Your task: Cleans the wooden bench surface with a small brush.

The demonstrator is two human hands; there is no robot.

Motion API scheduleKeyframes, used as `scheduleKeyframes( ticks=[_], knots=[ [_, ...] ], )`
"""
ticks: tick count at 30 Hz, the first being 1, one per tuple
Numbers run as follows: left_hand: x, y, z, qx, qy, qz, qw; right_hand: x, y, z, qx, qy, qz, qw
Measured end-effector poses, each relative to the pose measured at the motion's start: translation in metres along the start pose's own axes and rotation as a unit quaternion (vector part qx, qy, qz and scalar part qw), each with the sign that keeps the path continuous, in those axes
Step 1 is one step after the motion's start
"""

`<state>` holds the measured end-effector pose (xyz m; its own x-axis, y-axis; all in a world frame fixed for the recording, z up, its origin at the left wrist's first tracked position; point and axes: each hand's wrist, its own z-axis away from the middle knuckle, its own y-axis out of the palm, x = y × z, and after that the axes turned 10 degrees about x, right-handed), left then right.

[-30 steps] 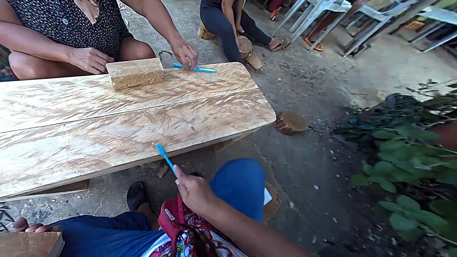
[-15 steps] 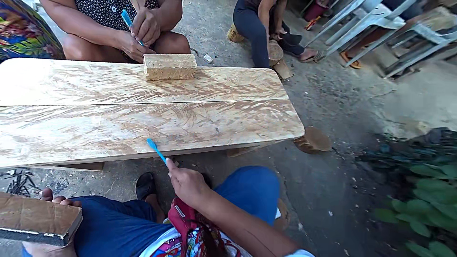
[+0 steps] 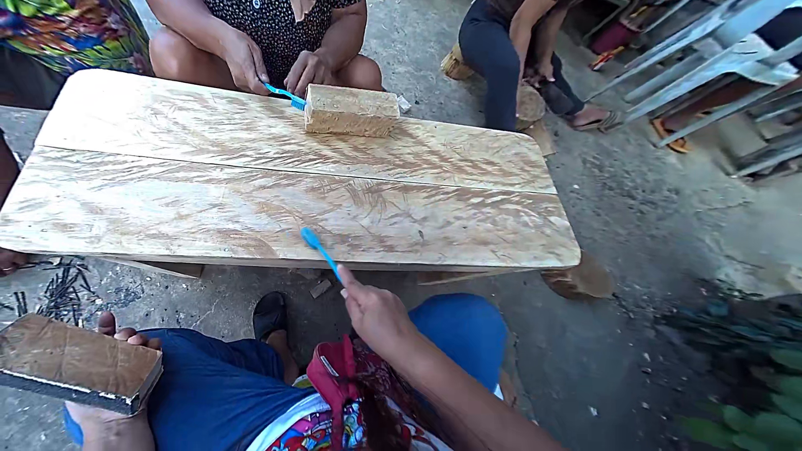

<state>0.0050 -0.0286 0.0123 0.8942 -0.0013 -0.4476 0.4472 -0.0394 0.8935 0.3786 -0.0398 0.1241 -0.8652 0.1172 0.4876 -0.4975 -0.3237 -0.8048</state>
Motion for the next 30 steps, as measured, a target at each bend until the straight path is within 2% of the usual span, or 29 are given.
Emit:
scheduleKeyframes(
  ticks=[2, 3, 5, 7, 10, 12, 14, 19, 20, 22, 24, 26, 28, 30],
  knots=[
    [-0.002, -0.006, -0.002, 0.018, -0.011, 0.018, 1.0, -0.03, -0.013, 0.014, -0.039, 0.05, 0.023, 0.998],
    [-0.003, -0.008, -0.002, 0.024, -0.015, 0.029, 0.999, -0.033, -0.018, 0.02, -0.028, 0.073, 0.027, 0.997],
    [-0.002, -0.007, -0.002, 0.006, -0.008, 0.017, 1.0, -0.015, -0.019, 0.023, 0.027, 0.077, 0.016, 0.997],
    [0.002, -0.001, -0.006, -0.015, 0.001, 0.017, 1.0, 0.007, -0.011, 0.009, 0.071, 0.04, -0.014, 0.997],
    [0.007, 0.003, -0.008, -0.006, 0.0, 0.025, 1.0, 0.002, -0.003, -0.003, 0.027, -0.021, -0.02, 0.999],
    [0.004, 0.003, -0.009, 0.005, -0.017, 0.006, 1.0, -0.026, -0.008, 0.006, -0.033, -0.012, 0.0, 0.999],
    [0.004, 0.008, -0.012, -0.016, -0.019, 0.0, 1.0, -0.046, -0.014, 0.014, -0.055, 0.017, 0.001, 0.998],
    [0.007, 0.006, -0.013, -0.033, -0.004, 0.009, 0.999, 0.002, -0.001, -0.007, 0.043, -0.032, -0.054, 0.997],
    [0.009, 0.009, -0.012, -0.035, -0.005, 0.011, 0.999, 0.002, -0.001, -0.01, 0.04, -0.038, -0.047, 0.997],
    [0.01, 0.012, -0.01, -0.025, -0.013, 0.004, 1.0, -0.021, -0.003, -0.004, -0.026, -0.031, -0.023, 0.999],
    [0.009, 0.009, -0.012, -0.008, -0.018, 0.009, 1.0, -0.061, -0.01, 0.009, -0.101, 0.015, 0.006, 0.995],
    [0.011, 0.009, -0.014, -0.01, -0.012, 0.008, 1.0, -0.079, -0.018, 0.016, -0.122, 0.058, 0.016, 0.991],
    [0.011, 0.011, -0.015, -0.019, -0.01, 0.008, 1.0, -0.055, -0.01, 0.012, -0.086, 0.033, -0.007, 0.996],
    [0.012, 0.012, -0.017, -0.027, -0.004, 0.016, 1.0, -0.01, 0.002, -0.003, -0.005, -0.009, -0.039, 0.999]
  ],
)
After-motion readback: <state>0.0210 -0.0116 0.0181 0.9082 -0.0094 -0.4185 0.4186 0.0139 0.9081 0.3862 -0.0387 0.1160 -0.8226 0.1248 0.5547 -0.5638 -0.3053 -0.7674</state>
